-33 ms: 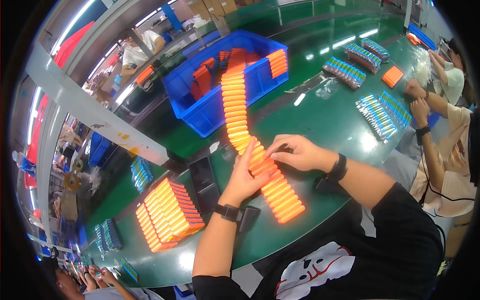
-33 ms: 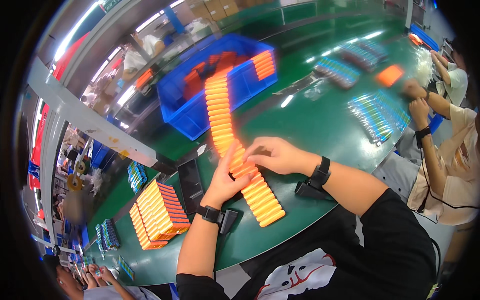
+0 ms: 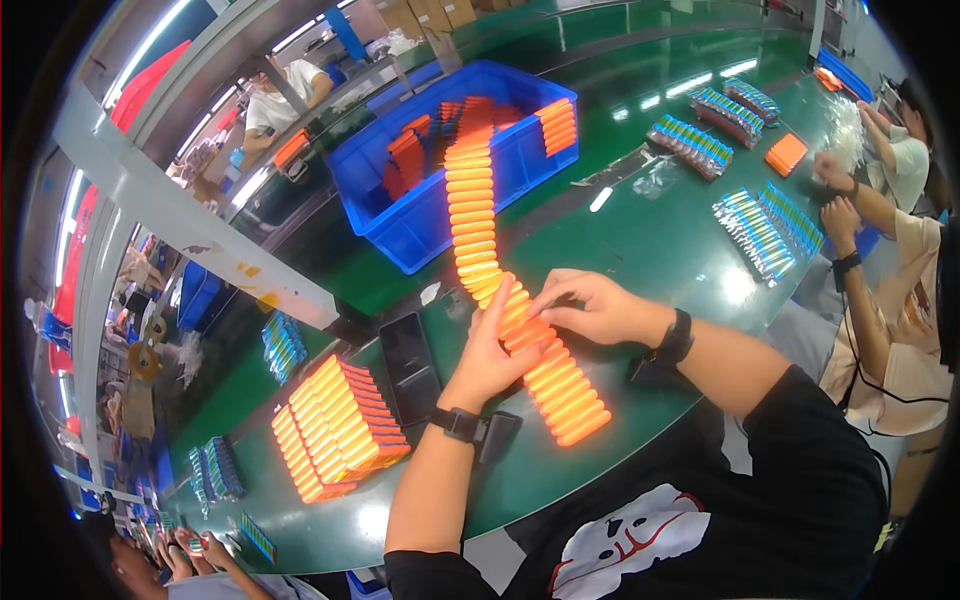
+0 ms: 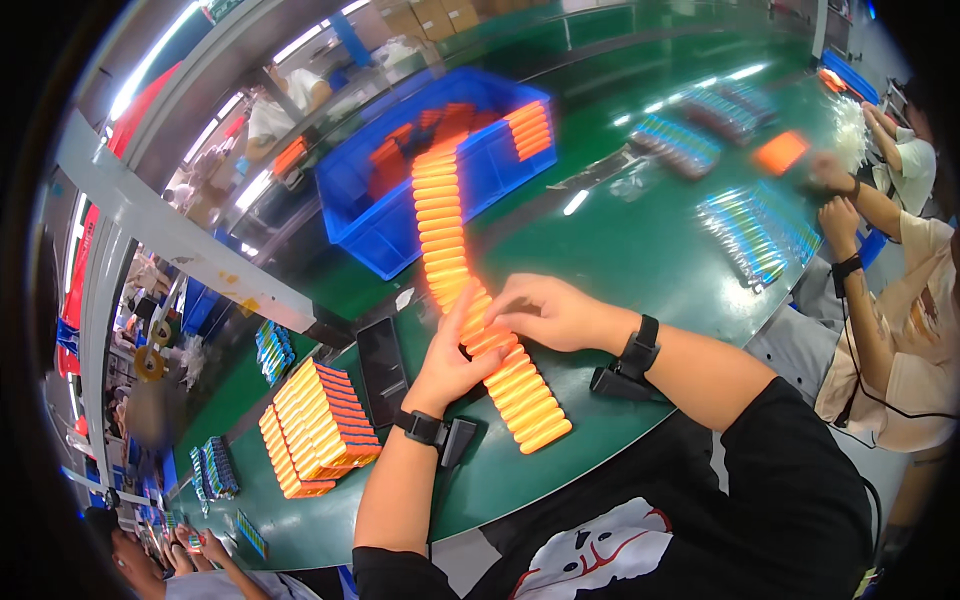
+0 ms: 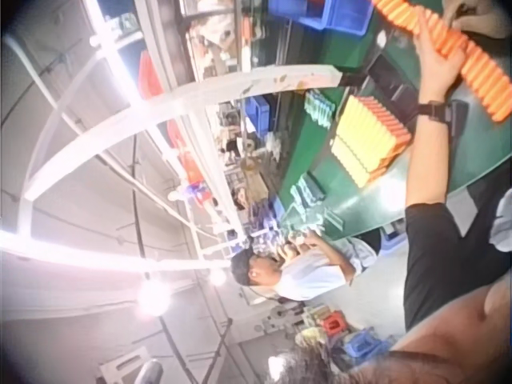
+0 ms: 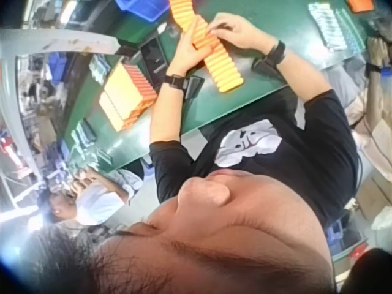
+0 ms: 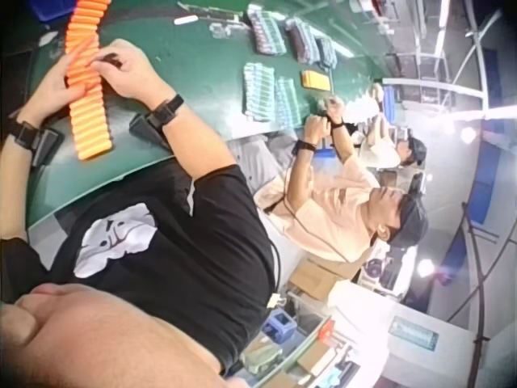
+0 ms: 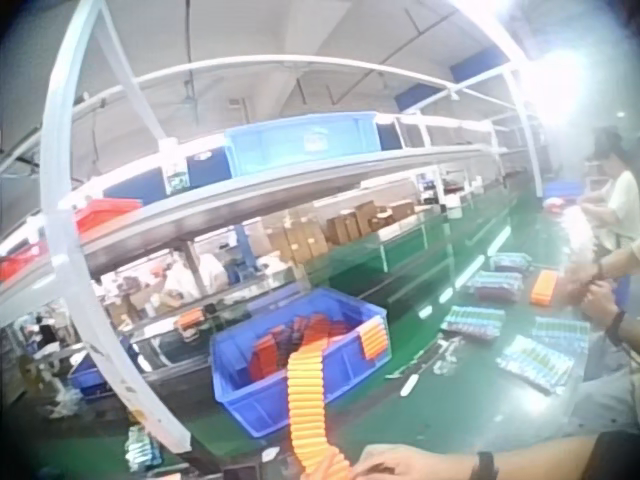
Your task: Organizing and aligning small foam and plastic dart components on an assembly line.
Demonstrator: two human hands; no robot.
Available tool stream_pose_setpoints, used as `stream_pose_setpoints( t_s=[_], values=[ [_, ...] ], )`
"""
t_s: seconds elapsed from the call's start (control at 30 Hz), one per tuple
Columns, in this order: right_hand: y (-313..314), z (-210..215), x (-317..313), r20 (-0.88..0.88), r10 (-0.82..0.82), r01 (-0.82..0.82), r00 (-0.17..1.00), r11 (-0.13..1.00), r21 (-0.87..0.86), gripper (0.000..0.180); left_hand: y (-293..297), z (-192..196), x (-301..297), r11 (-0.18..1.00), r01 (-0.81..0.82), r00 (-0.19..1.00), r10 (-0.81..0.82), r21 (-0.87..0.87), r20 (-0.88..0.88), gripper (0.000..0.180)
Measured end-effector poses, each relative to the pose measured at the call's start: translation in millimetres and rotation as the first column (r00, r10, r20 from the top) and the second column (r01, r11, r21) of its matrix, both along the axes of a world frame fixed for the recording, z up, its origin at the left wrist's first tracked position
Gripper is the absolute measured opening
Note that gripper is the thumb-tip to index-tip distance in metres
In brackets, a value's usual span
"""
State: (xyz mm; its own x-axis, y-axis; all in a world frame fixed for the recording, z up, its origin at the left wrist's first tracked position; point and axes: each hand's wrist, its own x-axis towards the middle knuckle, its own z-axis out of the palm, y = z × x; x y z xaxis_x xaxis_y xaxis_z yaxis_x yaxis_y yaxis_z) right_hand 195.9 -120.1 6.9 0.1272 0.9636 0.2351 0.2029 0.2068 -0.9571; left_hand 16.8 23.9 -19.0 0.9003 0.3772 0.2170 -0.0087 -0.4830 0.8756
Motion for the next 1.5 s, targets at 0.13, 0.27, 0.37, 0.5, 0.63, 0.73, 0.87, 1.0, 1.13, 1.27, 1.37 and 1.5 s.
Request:
stream_pose_setpoints(
  t_s=[0.13, 0.27, 0.37, 0.5, 0.63, 0.73, 0.87, 1.0, 1.13, 1.27, 1.37, 1.5],
  values=[
    [8.1, -1.5, -15.4, 0.278, 0.018, -0.049, 0.96, 0.993, 0.105, 0.021, 5.1, 2.9, -7.3, 0.999, -0.022, 0.999, 0.024, 0.035, -0.045, 0.1],
    [13.9, -8.7, -21.8, 0.504, -0.108, -0.026, 0.857, 0.967, 0.252, 0.023, 8.2, -6.9, -4.3, 0.996, 0.037, 0.997, -0.042, 0.082, 0.065, 0.1],
    [11.2, -14.3, -20.8, 0.481, -0.128, -0.041, 0.867, 0.945, 0.324, 0.02, 1.1, -10.3, -0.7, 0.997, -0.011, 1.0, 0.013, 0.081, -0.027, 0.098],
    [-1.4, 2.3, -19.8, 0.551, -0.145, 0.052, 0.822, 0.982, 0.182, 0.02, -6.9, 1.6, -3.4, 0.999, -0.039, 0.998, 0.041, 0.035, -0.055, 0.098],
    [-3.4, 8.8, -15.5, 0.588, -0.169, 0.065, 0.791, 0.979, 0.193, 0.02, -4.3, 8.4, -5.9, 1.0, -0.025, 0.998, 0.026, 0.019, -0.064, 0.101],
    [-4.2, 11.2, -12.1, 0.595, -0.188, 0.082, 0.781, 0.976, 0.201, 0.018, -3.0, 10.1, -6.1, 0.999, -0.019, 0.998, 0.021, 0.035, -0.056, 0.101],
    [-8.1, 14.1, -7.0, 0.611, -0.214, 0.099, 0.762, 0.971, 0.216, 0.015, -2.0, 6.4, -4.0, 0.999, -0.016, 0.997, 0.019, 0.042, -0.07, 0.102],
    [-9.5, 14.8, 0.4, 0.568, -0.264, 0.154, 0.78, 0.96, 0.235, 0.009, -1.7, 6.3, -5.6, 0.999, -0.025, 0.997, 0.027, 0.031, -0.068, 0.102],
    [-6.3, 7.7, 3.7, 0.392, -0.332, 0.265, 0.858, 0.94, 0.216, 0.008, -3.2, 7.0, -5.8, 1.0, -0.019, 0.998, 0.019, 0.004, -0.063, 0.103],
    [-7.0, 8.4, 0.0, 0.366, -0.362, 0.334, 0.857, 0.932, 0.14, 0.008, -3.3, 8.5, -5.2, 0.998, -0.028, 0.994, 0.022, -0.057, -0.103, 0.102],
    [-4.8, 3.6, 1.4, 0.461, -0.277, 0.288, 0.843, 0.956, 0.047, 0.01, -2.2, 7.1, -4.3, 0.999, -0.008, 0.998, 0.006, -0.041, -0.057, 0.101],
    [-3.5, 8.5, -0.4, 0.443, -0.257, 0.29, 0.859, 0.957, -0.007, 0.012, -1.2, 6.6, -7.0, 1.0, -0.025, 0.996, 0.024, -0.01, -0.087, 0.101]
  ],
)
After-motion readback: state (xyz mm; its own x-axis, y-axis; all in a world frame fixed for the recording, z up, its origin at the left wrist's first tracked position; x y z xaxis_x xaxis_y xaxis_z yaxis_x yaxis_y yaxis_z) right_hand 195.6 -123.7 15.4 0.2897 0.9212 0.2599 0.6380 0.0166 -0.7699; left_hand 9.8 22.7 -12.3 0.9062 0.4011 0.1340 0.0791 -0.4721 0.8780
